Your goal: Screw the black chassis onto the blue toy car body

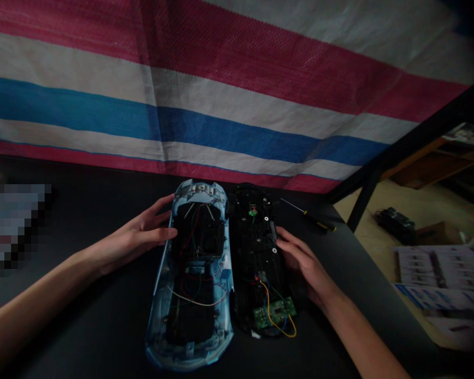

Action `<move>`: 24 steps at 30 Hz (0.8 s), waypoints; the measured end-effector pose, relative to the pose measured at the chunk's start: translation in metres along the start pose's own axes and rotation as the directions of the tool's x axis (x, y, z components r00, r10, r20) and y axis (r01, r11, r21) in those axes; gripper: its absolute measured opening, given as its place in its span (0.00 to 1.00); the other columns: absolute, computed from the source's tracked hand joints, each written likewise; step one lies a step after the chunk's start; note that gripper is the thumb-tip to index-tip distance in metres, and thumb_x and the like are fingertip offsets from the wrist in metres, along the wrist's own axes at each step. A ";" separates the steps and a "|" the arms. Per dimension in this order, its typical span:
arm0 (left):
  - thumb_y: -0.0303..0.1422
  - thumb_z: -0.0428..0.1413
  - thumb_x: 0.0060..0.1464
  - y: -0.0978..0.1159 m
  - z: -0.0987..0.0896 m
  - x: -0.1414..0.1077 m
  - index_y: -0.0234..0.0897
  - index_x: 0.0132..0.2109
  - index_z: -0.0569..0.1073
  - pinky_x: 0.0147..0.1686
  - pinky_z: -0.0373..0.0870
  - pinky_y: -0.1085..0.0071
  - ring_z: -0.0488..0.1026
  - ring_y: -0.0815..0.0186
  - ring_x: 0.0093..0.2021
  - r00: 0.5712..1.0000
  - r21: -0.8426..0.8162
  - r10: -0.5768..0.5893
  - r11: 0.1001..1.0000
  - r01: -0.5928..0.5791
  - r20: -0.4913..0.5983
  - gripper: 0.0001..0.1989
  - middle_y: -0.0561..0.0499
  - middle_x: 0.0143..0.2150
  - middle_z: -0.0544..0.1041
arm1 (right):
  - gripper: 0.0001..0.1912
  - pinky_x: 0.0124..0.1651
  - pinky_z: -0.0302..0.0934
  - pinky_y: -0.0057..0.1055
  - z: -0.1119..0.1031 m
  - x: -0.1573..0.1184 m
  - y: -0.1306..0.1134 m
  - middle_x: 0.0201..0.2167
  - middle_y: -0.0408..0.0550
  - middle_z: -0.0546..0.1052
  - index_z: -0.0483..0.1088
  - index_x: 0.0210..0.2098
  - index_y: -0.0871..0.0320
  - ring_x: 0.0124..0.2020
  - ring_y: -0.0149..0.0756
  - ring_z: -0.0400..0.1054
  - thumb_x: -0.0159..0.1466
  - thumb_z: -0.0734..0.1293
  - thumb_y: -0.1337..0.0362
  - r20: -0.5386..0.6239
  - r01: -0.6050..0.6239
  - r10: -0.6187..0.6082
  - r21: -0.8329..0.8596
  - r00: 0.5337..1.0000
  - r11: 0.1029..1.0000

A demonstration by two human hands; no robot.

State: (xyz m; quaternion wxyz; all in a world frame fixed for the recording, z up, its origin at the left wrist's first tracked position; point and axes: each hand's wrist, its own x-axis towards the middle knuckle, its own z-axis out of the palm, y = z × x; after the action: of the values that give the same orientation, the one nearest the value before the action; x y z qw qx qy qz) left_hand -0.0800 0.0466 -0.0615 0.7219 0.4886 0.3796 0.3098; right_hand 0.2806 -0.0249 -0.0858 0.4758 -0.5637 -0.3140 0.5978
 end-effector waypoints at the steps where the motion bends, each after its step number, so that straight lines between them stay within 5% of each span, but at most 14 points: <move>1: 0.38 0.66 0.58 0.000 0.000 0.000 0.58 0.73 0.58 0.63 0.73 0.53 0.68 0.44 0.68 1.000 0.009 0.004 1.000 -0.004 -0.001 0.41 0.48 0.71 0.68 | 0.23 0.52 0.65 0.36 0.000 0.000 0.000 0.49 0.41 0.84 0.79 0.53 0.44 0.53 0.45 0.76 0.59 0.77 0.52 0.002 0.000 0.000 0.002 1.000 1.000; 24: 0.39 0.65 0.57 0.001 0.001 -0.001 0.57 0.74 0.56 0.65 0.70 0.52 0.67 0.46 0.69 1.000 0.044 0.016 0.999 -0.016 -0.007 0.42 0.48 0.69 0.71 | 0.25 0.53 0.68 0.39 0.002 -0.001 0.000 0.50 0.42 0.84 0.78 0.54 0.44 0.53 0.48 0.77 0.57 0.77 0.51 -0.027 -0.005 0.004 -0.017 1.000 1.000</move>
State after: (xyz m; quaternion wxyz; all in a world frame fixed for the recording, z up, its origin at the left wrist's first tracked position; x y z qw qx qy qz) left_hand -0.0793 0.0455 -0.0605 0.7071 0.5065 0.3849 0.3089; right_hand 0.2790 -0.0253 -0.0851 0.4739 -0.5765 -0.3113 0.5884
